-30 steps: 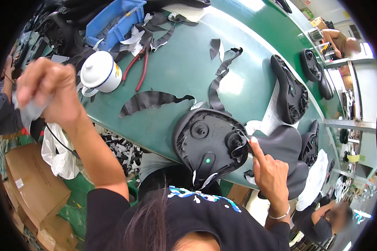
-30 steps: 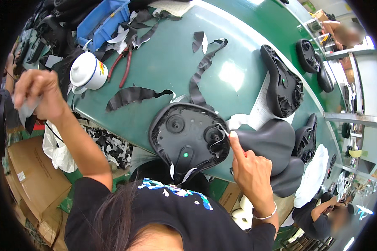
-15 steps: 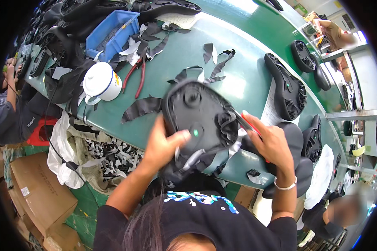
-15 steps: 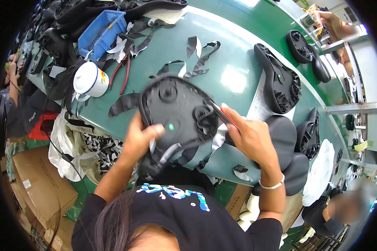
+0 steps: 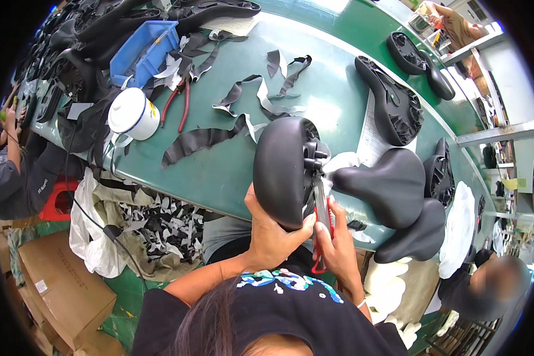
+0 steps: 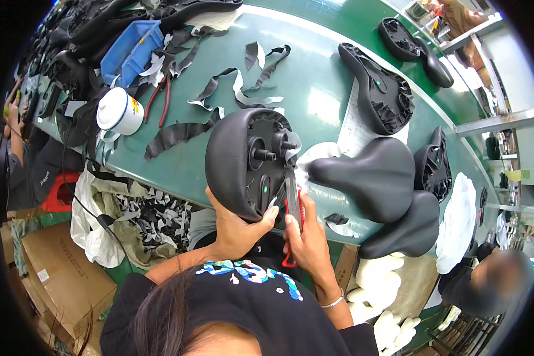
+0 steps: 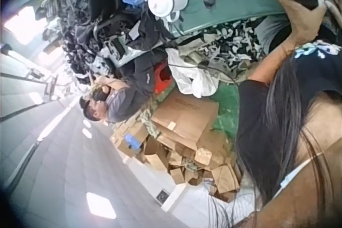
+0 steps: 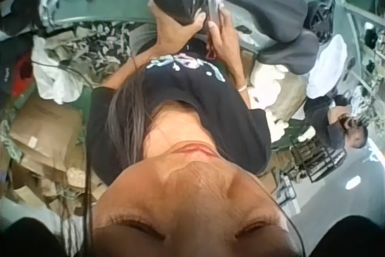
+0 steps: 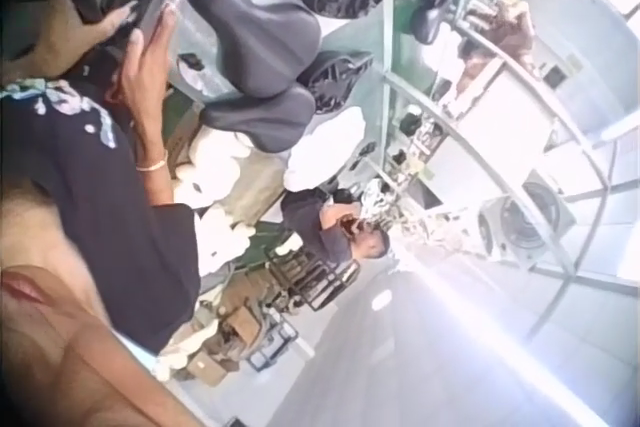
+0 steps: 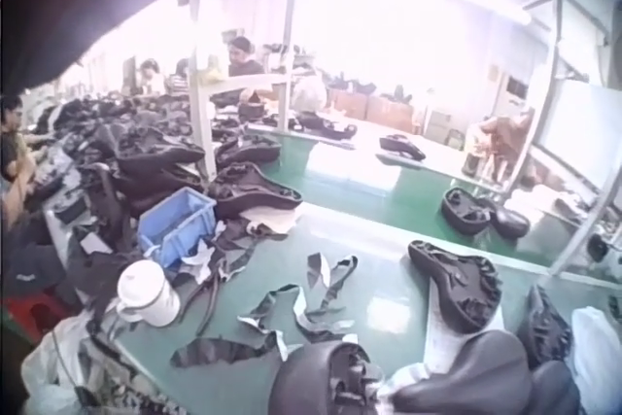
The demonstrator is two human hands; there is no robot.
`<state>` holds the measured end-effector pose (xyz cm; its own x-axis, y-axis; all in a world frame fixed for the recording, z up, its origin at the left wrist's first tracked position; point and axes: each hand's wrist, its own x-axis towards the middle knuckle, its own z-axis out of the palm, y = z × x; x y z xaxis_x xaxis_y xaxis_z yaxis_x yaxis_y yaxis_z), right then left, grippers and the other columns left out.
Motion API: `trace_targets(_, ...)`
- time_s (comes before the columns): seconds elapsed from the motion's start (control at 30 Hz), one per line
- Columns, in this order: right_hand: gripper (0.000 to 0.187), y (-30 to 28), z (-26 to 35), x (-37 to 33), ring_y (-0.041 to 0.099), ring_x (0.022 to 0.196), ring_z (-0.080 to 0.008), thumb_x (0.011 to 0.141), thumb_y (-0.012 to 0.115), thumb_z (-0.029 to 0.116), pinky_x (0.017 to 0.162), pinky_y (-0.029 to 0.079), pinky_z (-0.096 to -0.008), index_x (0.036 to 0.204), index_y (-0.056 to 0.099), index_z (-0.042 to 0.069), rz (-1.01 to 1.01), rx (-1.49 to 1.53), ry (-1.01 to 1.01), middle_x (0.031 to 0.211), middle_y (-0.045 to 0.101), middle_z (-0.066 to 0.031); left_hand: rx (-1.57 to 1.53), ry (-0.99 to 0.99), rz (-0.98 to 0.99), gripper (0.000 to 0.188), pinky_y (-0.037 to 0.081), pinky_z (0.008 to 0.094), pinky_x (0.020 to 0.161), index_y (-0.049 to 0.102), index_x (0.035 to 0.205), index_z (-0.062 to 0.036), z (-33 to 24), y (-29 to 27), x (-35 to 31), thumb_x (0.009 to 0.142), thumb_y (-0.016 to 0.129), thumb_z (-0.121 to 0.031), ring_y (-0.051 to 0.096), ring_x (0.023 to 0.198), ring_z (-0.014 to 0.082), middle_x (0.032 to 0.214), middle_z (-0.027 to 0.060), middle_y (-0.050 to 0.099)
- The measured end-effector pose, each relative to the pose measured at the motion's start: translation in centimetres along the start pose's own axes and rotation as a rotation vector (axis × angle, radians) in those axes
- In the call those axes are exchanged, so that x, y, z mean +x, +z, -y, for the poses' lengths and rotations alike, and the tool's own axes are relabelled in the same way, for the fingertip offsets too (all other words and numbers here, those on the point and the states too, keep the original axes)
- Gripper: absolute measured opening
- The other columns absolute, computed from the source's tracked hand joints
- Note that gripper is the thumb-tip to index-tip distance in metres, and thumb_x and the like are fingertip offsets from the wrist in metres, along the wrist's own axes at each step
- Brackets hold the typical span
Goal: Trimming excess leather or synthetic material from the underside of bicycle seats using a utility knife.
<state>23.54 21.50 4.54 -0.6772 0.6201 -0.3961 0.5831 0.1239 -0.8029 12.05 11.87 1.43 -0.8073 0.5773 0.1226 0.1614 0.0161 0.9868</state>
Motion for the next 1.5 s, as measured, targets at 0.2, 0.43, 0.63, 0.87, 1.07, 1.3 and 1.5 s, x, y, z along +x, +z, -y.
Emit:
trace_targets(0.2, 0.055, -1.4, 0.2, 3.0, 0.058, 0.067, -0.0108, 0.089, 0.056, 0.004, 0.058, 0.049, -0.0265, 0.139, 0.033, 0.004, -0.377, -0.021, -0.384, 0.087, 0.062, -0.0094, -0.020, -0.130, -0.008, 0.084, 0.043, 0.0384, 0.089, 0.019, 0.131, 0.0050, 0.7, -3.0, 1.2, 0.072, 0.075, -0.014, 0.052, 0.104, 0.0271, 0.116, 0.0209, 0.043)
trace_targets(0.43, 0.041, -4.8, 3.0, 16.5, 0.058, 0.069, -0.0408, 0.080, 0.054, 0.002, 0.060, 0.046, -0.0435, 0.121, 0.045, 0.004, -0.806, -0.591, -0.916, 0.090, 0.060, -0.0223, -0.385, -0.302, -0.045, 0.062, 0.043, 0.0352, 0.096, 0.033, 0.130, 0.0000, 0.5, -7.0, 4.2, 0.074, 0.057, 0.005, 0.054, 0.107, 0.0216, 0.118, 0.0134, 0.052)
trace_targets(0.63, 0.029, -14.7, 6.6, 18.9, 0.052, 0.057, -0.0123, 0.079, 0.066, 0.014, 0.049, 0.039, -0.0272, 0.104, 0.056, 0.005, -0.145, -0.222, -0.383, 0.072, 0.057, -0.0021, -0.373, -0.459, 0.438, 0.062, 0.043, 0.0341, 0.095, 0.046, 0.126, 0.0040, 0.2, -12.1, 10.9, 0.068, 0.066, -0.005, 0.056, 0.109, 0.0214, 0.118, 0.0133, 0.058)
trace_targets(0.87, 0.038, -22.1, 5.9, 33.9, 0.055, 0.062, -0.0116, 0.075, 0.067, 0.003, 0.054, 0.044, -0.0234, 0.109, 0.053, -0.004, -0.499, 0.532, -0.421, 0.078, 0.058, -0.0054, -0.676, 0.019, 0.377, 0.050, 0.033, 0.0388, 0.103, 0.045, 0.128, -0.0045, 2.7, 0.5, 29.1, 0.092, 0.055, -0.038, 0.042, 0.124, 0.0229, 0.130, 0.0119, 0.049)
trace_targets(1.07, 0.041, -29.3, 2.8, 48.1, 0.058, 0.064, -0.0235, 0.072, 0.070, 0.007, 0.057, 0.059, -0.0414, 0.109, 0.052, 0.006, -0.684, 0.528, -0.040, 0.087, 0.053, -0.0063, 0.819, 0.644, 0.357, 0.051, 0.023, 0.0432, 0.108, 0.054, 0.124, -0.0151, 9.1, 4.6, 28.5, 0.084, 0.062, -0.044, 0.037, 0.132, 0.0273, 0.136, 0.0114, 0.046)
trace_targets(1.3, 0.043, -26.0, 3.9, 49.0, 0.060, 0.068, -0.0246, 0.076, 0.070, 0.011, 0.056, 0.059, -0.0437, 0.115, 0.051, 0.011, -0.611, 0.537, -0.142, 0.096, 0.051, -0.0075, 0.665, 0.578, 0.376, 0.038, 0.026, 0.0444, 0.106, 0.067, 0.106, -0.0152, 7.7, 4.3, 29.2, 0.081, 0.066, -0.043, 0.043, 0.126, 0.0257, 0.126, 0.0090, 0.055)
trace_targets(1.5, 0.041, -17.3, 10.3, 32.6, 0.065, 0.065, -0.0205, 0.084, 0.068, 0.019, 0.052, 0.057, -0.0319, 0.116, 0.046, 0.007, -0.115, 0.582, -0.155, 0.089, 0.055, -0.0087, -0.154, 0.152, 0.284, 0.047, 0.040, 0.0401, 0.098, 0.059, 0.117, -0.0065, 8.1, 2.3, 29.4, 0.089, 0.058, -0.044, 0.051, 0.119, 0.0230, 0.128, 0.0100, 0.055)
